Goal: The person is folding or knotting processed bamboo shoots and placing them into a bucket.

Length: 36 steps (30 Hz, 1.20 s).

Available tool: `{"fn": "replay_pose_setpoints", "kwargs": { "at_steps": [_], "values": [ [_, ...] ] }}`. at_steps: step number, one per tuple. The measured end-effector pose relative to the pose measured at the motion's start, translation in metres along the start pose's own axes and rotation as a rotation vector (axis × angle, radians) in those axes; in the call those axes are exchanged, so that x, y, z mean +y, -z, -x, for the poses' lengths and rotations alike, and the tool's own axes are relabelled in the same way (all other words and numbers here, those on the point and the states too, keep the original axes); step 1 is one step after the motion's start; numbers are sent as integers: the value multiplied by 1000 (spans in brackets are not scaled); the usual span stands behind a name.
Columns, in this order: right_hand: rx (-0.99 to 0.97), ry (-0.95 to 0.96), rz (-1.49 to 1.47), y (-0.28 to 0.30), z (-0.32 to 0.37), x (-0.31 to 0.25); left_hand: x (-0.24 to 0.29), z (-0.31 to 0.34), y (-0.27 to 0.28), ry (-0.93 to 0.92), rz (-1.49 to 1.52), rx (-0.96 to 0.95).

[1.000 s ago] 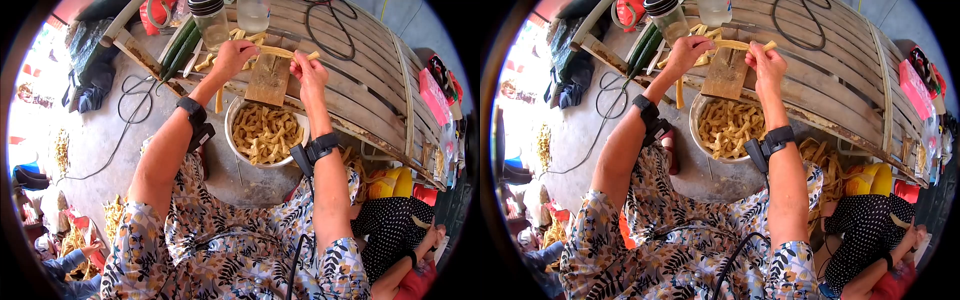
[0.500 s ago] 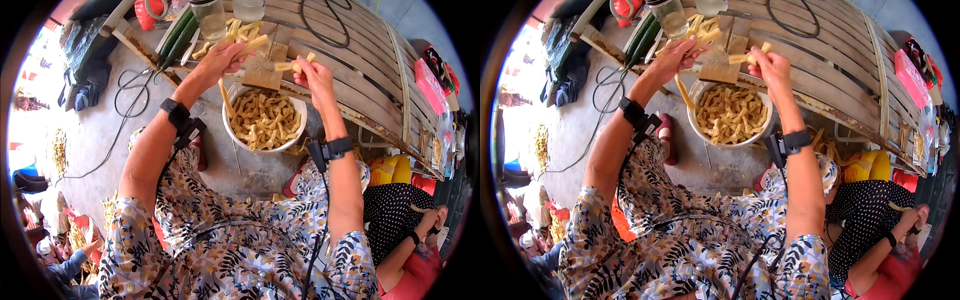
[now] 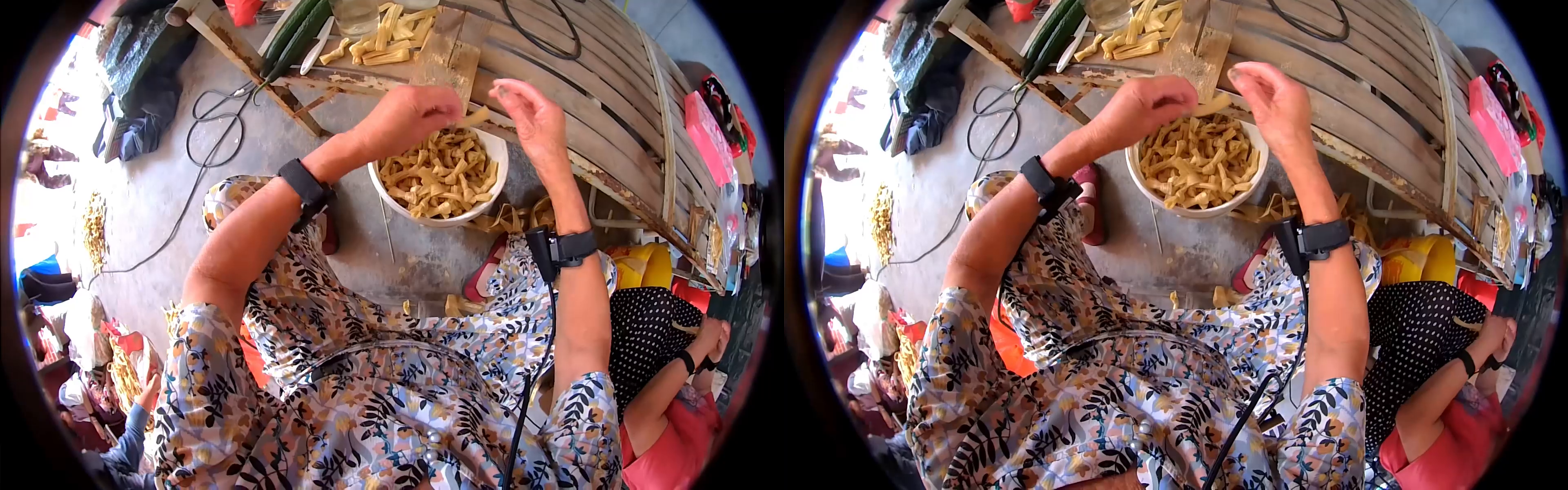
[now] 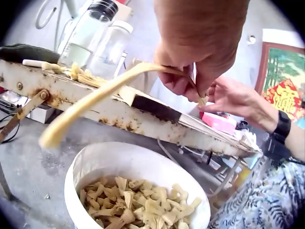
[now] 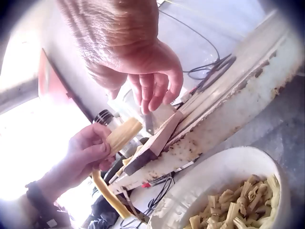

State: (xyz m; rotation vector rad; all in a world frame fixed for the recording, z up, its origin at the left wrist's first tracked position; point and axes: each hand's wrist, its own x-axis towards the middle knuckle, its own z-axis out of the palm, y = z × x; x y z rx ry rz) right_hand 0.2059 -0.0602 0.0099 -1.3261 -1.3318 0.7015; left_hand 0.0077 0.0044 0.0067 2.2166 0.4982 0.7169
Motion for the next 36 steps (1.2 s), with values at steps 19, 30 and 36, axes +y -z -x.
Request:
{"fn": "replay_pose_setpoints", "kwargs": {
  "at_steps": [19, 30, 36],
  "values": [
    [-548, -386, -740, -21, 25, -30, -19, 16, -4, 482, 1023, -219],
    [-360, -239, -119, -32, 33, -17, -30, 21, -51, 562, 1731, -559],
    [113, 273, 602, -31, 28, -6, -7, 10, -44, 814, 1237, 205]
  ]
}}
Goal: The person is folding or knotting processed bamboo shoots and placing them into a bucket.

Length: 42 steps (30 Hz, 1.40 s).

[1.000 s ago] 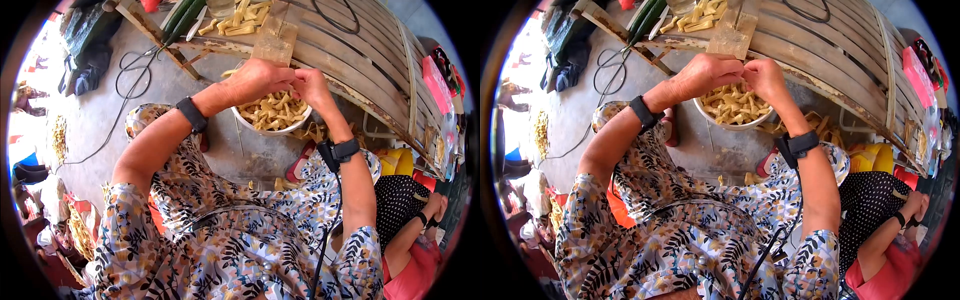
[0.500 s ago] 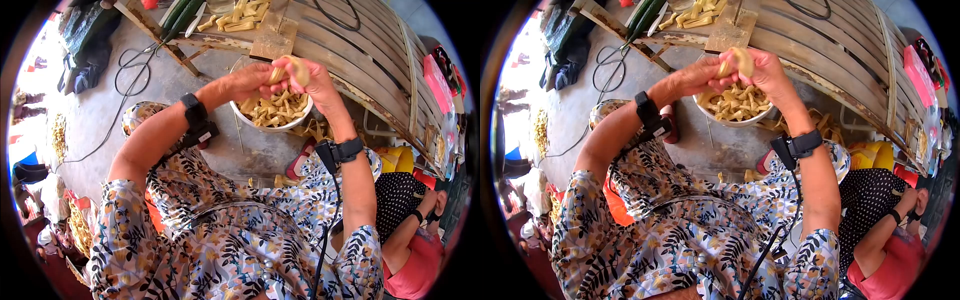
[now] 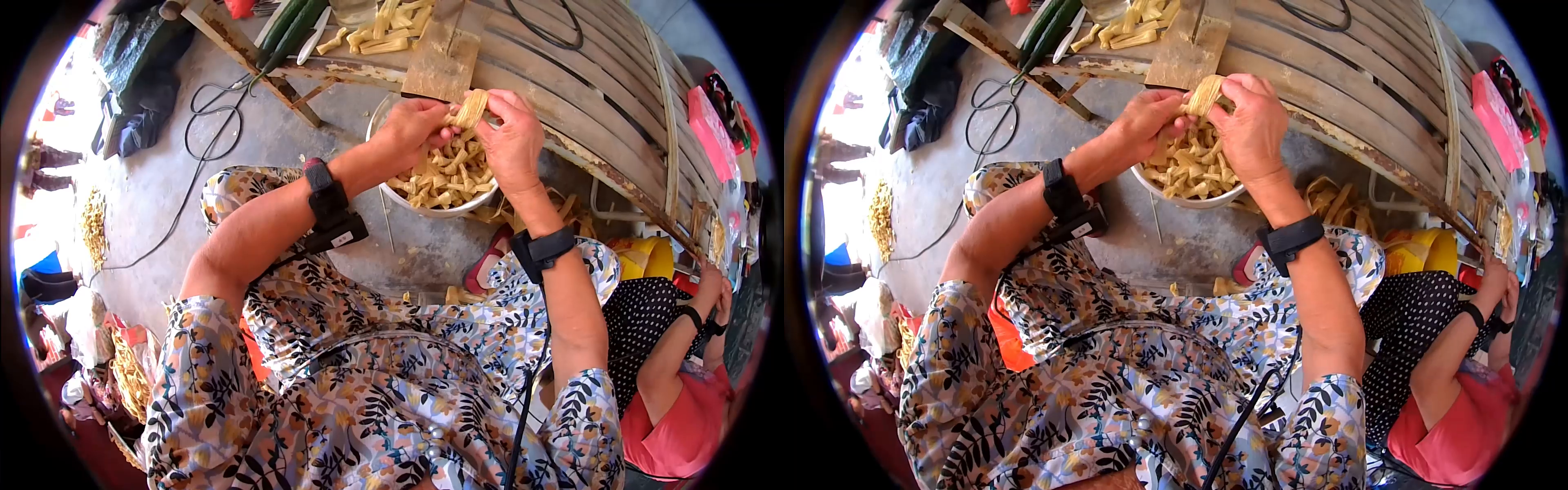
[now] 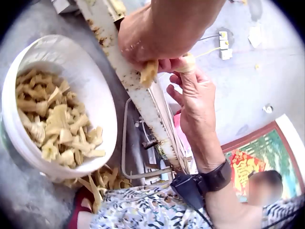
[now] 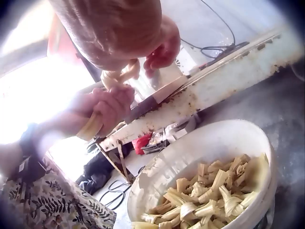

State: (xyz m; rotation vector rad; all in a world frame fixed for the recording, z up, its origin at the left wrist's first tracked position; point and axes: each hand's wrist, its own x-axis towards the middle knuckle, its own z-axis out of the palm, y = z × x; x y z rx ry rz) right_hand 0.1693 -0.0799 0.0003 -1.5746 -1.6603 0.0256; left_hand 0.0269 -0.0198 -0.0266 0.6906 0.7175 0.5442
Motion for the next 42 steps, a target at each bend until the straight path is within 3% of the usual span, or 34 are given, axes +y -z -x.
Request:
{"fn": "replay_pose_setpoints", "kwargs": {
  "at_steps": [2, 5, 8, 11, 15, 17, 18, 21, 24, 26, 30, 37, 42],
  "values": [
    [-80, -166, -9, 1, -2, -10, 8, 7, -10, -242, -211, 169],
    [-339, -473, -557, -9, -5, 5, 16, 12, -11, -419, -455, 176],
    [-468, -529, -701, -5, -11, 6, 21, 13, -2, -482, -688, 93],
    [-504, -556, -649, -8, -10, 4, 23, 19, -4, -499, -865, 60],
    [-316, -346, -399, -22, 1, 10, 12, 14, -6, -670, -1201, 139],
    [-236, -283, -333, -22, 7, 2, 4, 6, 2, -707, -1144, 106],
    [-241, -340, -424, -19, 9, -2, 6, 7, 1, -726, -1118, 89],
    [-211, -482, -687, -5, 2, -9, 10, 14, -9, -347, -574, 114],
    [-62, -590, -886, 11, -11, 1, 14, 16, -15, -184, -180, -118],
    [58, -665, -971, 18, -19, 10, 15, 15, -16, -126, -187, -164],
    [52, -718, -995, 21, -19, 20, 19, 16, -12, -77, -298, -293],
    [-59, -523, -832, 17, -16, 4, 33, 28, -16, -196, -550, -255],
    [-106, -511, -917, 10, -16, 0, 30, 21, -13, -151, -537, -398]
  ]
}}
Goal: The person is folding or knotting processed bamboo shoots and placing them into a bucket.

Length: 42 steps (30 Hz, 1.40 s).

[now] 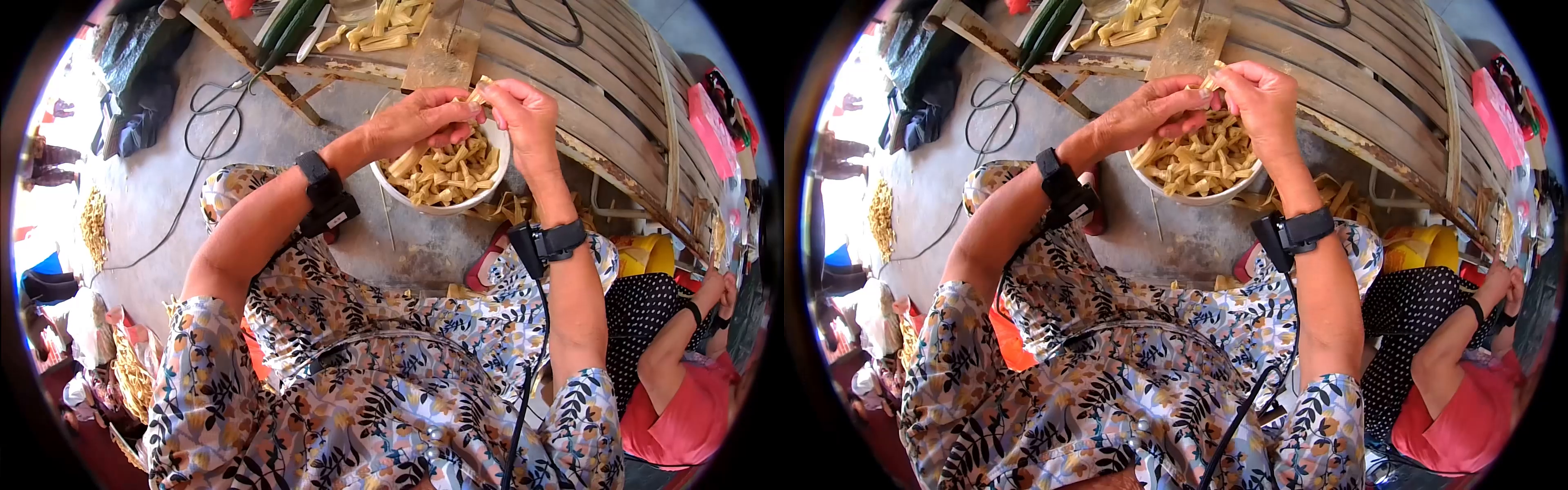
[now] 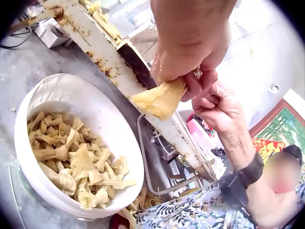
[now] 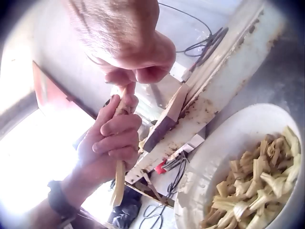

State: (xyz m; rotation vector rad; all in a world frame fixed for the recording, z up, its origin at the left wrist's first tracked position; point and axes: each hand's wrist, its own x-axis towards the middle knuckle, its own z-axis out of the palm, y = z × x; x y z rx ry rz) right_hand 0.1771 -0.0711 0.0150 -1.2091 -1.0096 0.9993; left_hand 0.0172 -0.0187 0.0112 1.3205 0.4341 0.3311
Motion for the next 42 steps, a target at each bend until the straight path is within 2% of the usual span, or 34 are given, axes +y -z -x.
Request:
{"fn": "replay_pose_setpoints", "kwargs": {
  "at_steps": [2, 9, 11, 15, 18, 22, 28, 31, 34, 38, 42],
  "values": [
    [32, -29, -68, 3, -2, 0, -5, -4, 1, -3, 105, -45],
    [96, -141, -139, 4, -4, 2, -5, -4, -3, -21, 73, 17],
    [144, -91, -113, 14, -10, 0, 4, 2, -6, -29, 88, 61],
    [188, -10, -85, 21, -9, -6, 12, 10, 9, 50, -65, 90],
    [198, -7, -105, 24, -11, -3, -2, 5, 13, 128, 68, 77],
    [218, -21, -121, 29, -11, -5, -6, 5, 13, 107, 142, -4],
    [149, -28, -84, 30, -6, -5, -13, 8, 14, 116, 200, -67],
    [24, -134, 74, 23, -2, -14, -11, 14, 15, 113, 174, -44],
    [-173, -267, 100, 12, 5, -5, -12, 13, 19, 98, 133, -39],
    [-211, -199, -8, 11, 4, 3, -10, 12, 14, 97, 118, -48],
    [-158, -249, 35, 9, 3, 3, -10, 12, 16, 115, 113, -51]
  ]
}}
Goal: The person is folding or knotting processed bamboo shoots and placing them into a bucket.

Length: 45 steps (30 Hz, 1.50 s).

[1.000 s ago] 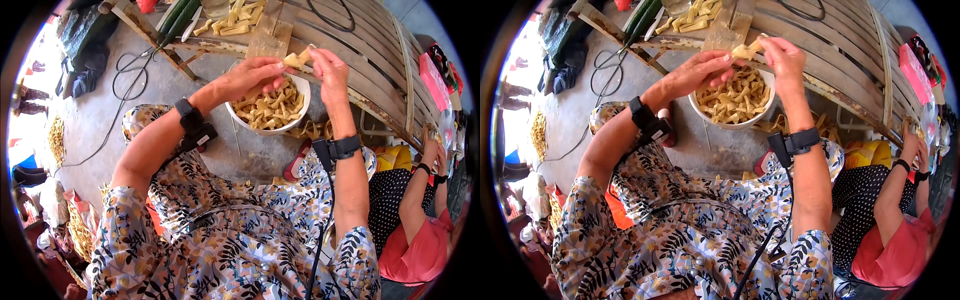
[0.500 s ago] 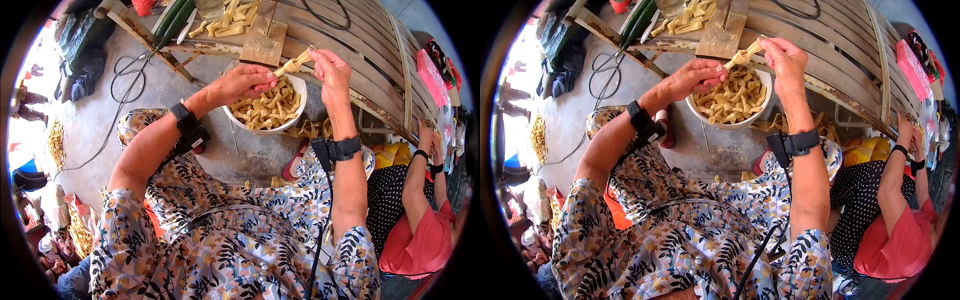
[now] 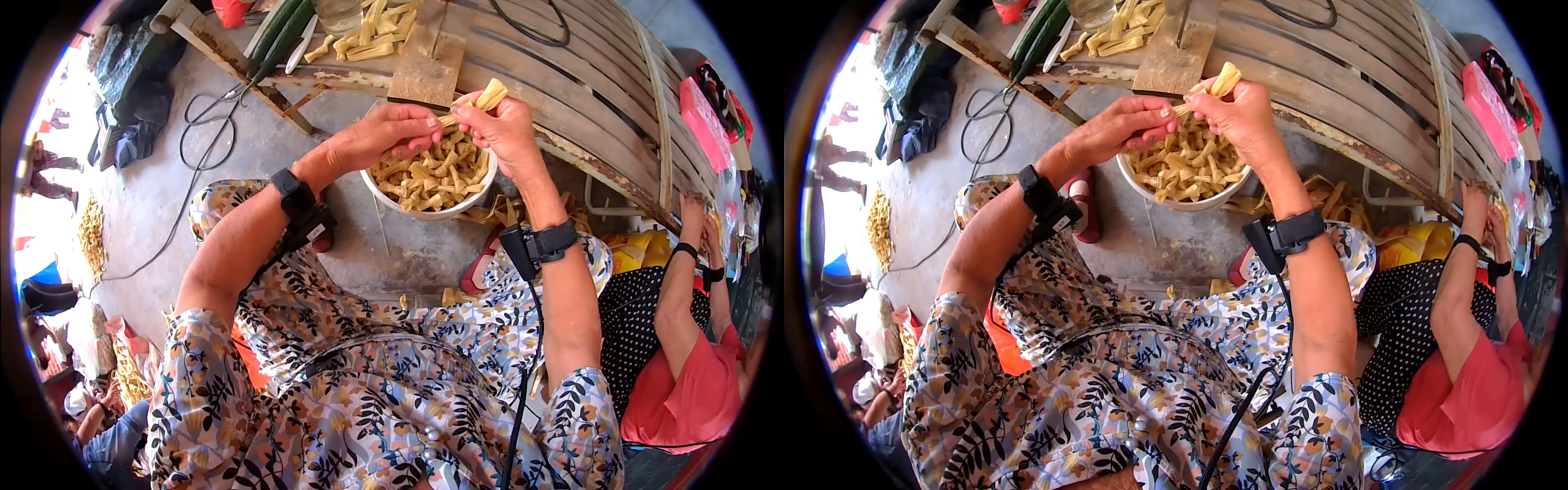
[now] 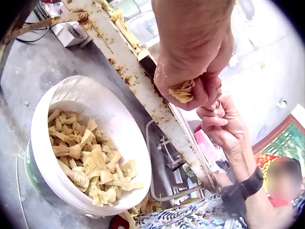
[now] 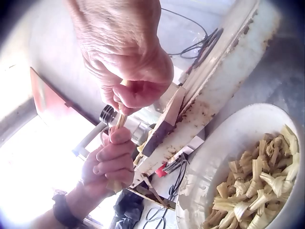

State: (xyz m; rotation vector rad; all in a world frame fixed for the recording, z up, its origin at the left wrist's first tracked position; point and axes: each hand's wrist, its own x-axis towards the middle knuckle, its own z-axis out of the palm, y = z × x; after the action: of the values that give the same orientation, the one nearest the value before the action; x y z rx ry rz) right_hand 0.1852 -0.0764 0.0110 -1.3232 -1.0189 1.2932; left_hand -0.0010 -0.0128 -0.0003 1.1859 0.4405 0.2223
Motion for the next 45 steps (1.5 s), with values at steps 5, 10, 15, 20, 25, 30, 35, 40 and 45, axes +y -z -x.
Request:
{"fn": "replay_pose_setpoints", "kwargs": {
  "at_steps": [5, 10, 15, 20, 25, 30, 35, 40, 45],
  "values": [
    [-51, 4, -33, 0, 3, -3, -1, 2, 5, 25, 72, -42],
    [-111, -25, -48, -3, 1, 3, -3, 2, 6, 57, 128, -49],
    [-37, -51, -110, 1, 1, 1, -5, 0, 12, 41, 200, -89],
    [13, -54, 37, 0, 3, 1, -10, 3, 16, 60, 146, -62],
    [122, 39, 171, 17, -1, -5, -7, 5, 23, 66, 115, -119],
    [104, 26, 40, 15, -2, -3, -1, 6, 23, 82, 49, -82],
    [-47, -28, -70, -3, -2, 7, 1, 8, 25, 88, 149, -134],
    [9, -6, -136, 1, -10, 11, 17, 18, 16, -35, -243, 123],
    [108, -41, -244, -4, -25, 3, 26, 1, 47, -179, -467, 235]
  ]
}}
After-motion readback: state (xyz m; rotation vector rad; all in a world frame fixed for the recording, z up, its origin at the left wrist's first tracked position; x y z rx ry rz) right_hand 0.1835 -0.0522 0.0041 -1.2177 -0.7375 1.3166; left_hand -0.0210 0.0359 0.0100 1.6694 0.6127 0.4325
